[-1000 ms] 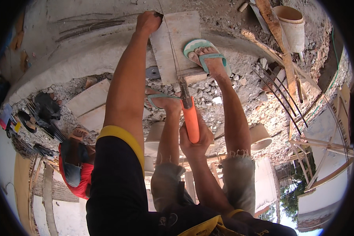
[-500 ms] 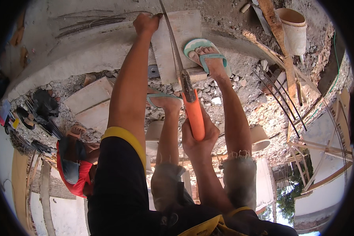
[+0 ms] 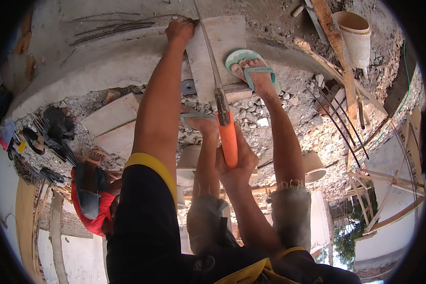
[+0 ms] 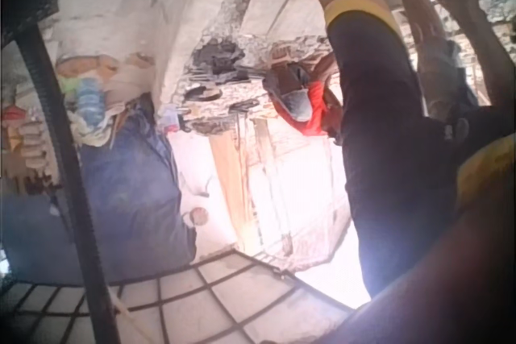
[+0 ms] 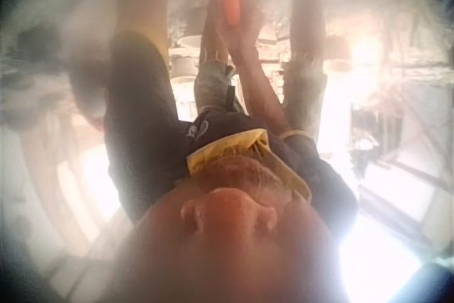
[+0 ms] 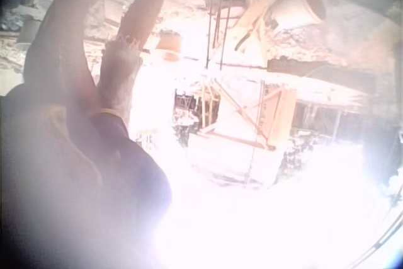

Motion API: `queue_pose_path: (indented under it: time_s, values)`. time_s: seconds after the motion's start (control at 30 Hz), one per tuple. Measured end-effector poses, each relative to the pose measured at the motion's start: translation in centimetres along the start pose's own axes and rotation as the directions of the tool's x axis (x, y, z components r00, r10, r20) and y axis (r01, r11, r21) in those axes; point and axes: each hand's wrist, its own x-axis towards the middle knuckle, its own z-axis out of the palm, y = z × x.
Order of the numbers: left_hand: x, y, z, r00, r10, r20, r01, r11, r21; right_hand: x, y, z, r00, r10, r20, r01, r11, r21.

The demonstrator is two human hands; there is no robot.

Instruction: The person uses a hand saw to cut a piece of wood on a construction site. They position the wood, saw through it, and then move the cut piece aside.

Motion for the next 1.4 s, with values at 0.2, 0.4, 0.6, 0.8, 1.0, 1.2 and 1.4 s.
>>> queue_pose_path:
  time_s: [0.2,0.4,0.6,0.8,1.0,1.2,1.4]
  values:
    - [0.2,-0.7,0.4,0.996,0.061,-0.061,-0.055,0.995,0.089,0.2,0.6,0.5,0.998,0.045,-0.041,-0.044,0.998,0.034]
    - [0.5,-0.5,0.6,0.998,0.042,-0.038,-0.036,0.992,0.124,-0.9,0.3,-0.9,0.997,-0.067,-0.049,0.063,0.995,-0.079]
    - [1.0,-0.7,0.4,0.998,0.069,-0.013,-0.064,0.969,0.237,-0.8,-0.4,-2.8,0.998,-0.009,-0.063,0.013,0.997,0.071]
    - [2.1,-0.2,0.6,0.938,0.318,0.140,-0.337,0.734,0.589,-0.4,0.0,-3.6,0.999,-0.014,-0.052,0.015,1.000,0.024]
    - [3.2,-1.0,0.3,0.957,0.236,0.171,-0.271,0.936,0.225,-0.5,1.0,-3.1,0.999,0.039,-0.035,-0.038,0.998,0.049]
    - [4.0,-1.0,0.7,0.971,0.231,0.056,-0.237,0.933,0.269,-1.0,1.5,-2.6,0.999,0.034,-0.029,-0.032,0.996,0.089]
    - [1.5,0.7,0.3,0.971,0.235,0.033,-0.236,0.941,0.244,-0.7,1.0,-2.3,0.993,-0.085,-0.078,0.094,0.988,0.118]
